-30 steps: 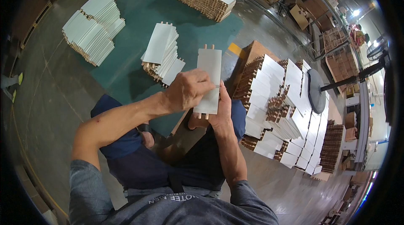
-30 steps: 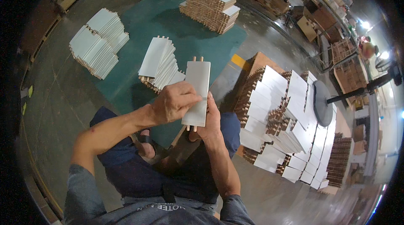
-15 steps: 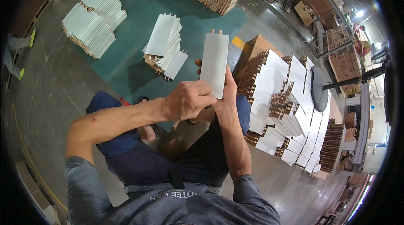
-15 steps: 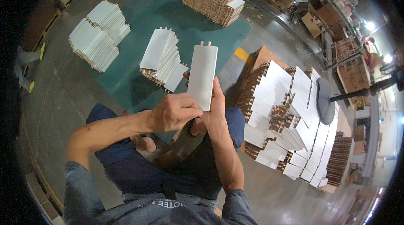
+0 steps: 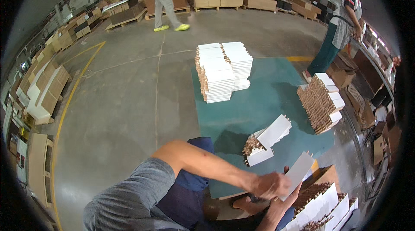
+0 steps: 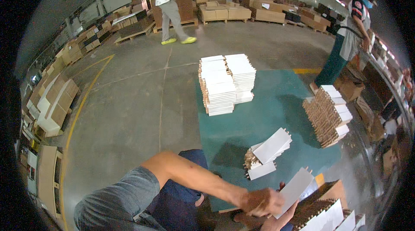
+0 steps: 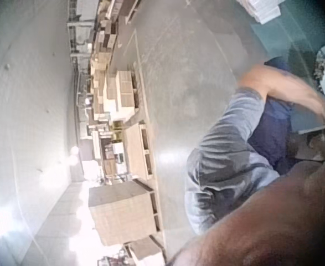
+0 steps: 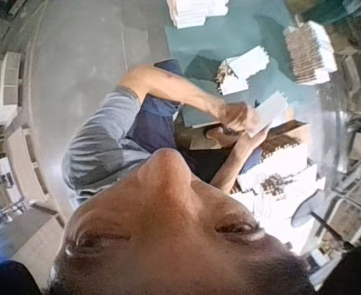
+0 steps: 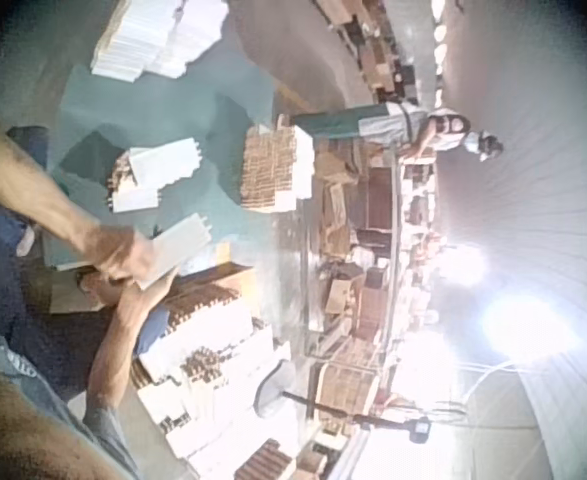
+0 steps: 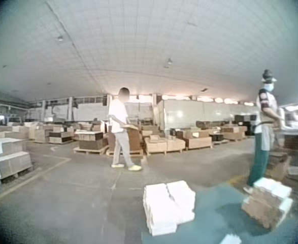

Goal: The person uses a small sanding block to smooth the surfaces and edges of rectangular wooden components, picking each piece up from a stack, sanding it, and then placing it into a different stack on the floor.

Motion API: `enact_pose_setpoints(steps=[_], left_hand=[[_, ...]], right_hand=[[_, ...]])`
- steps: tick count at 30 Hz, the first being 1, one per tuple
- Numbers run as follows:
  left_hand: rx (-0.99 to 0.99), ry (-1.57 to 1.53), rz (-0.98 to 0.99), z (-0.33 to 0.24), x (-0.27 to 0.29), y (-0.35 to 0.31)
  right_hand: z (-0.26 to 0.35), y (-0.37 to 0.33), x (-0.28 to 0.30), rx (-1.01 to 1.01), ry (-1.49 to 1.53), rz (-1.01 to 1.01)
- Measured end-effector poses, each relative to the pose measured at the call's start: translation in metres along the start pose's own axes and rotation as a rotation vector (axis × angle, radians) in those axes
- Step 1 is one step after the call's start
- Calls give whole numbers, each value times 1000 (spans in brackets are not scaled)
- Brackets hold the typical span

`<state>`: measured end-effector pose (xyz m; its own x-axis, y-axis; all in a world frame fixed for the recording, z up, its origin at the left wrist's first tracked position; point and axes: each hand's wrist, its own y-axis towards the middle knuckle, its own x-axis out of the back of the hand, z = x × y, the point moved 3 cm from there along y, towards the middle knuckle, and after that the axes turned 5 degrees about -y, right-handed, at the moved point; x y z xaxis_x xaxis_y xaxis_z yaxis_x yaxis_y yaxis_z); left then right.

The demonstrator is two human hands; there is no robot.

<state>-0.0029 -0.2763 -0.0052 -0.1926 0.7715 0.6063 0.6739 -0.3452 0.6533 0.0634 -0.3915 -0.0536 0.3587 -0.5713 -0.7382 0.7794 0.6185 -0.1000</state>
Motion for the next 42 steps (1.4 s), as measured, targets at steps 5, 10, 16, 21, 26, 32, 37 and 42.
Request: enact_pose_setpoints(steps=[5, 10, 16, 21, 26, 32, 37, 42], left_hand=[[38, -10, -135, 3, 8, 10], [270, 34, -288, 54, 60, 37], [3, -36, -149, -6, 2, 13], [-64, 127, -35, -30, 26, 13], [246, 41, -218, 15, 66, 17], [31, -151, 85, -58, 23, -3], [76, -181, -14, -60, 51, 14], [158, -40, -58, -21, 56, 28]], right_hand=[[-1, -14, -41, -191, 153, -285], [-12, -33, -42, -94, -108, -75], [-2, -34, -3, 77, -86, -192], [3, -46, -30, -182, 147, -152], [-21, -52, -37, -172, 203, -36], [10, -25, -36, -90, 248, 16], [13, -26, -47, -39, 168, 46], [-10, -32, -35, -248, 330, -114]])
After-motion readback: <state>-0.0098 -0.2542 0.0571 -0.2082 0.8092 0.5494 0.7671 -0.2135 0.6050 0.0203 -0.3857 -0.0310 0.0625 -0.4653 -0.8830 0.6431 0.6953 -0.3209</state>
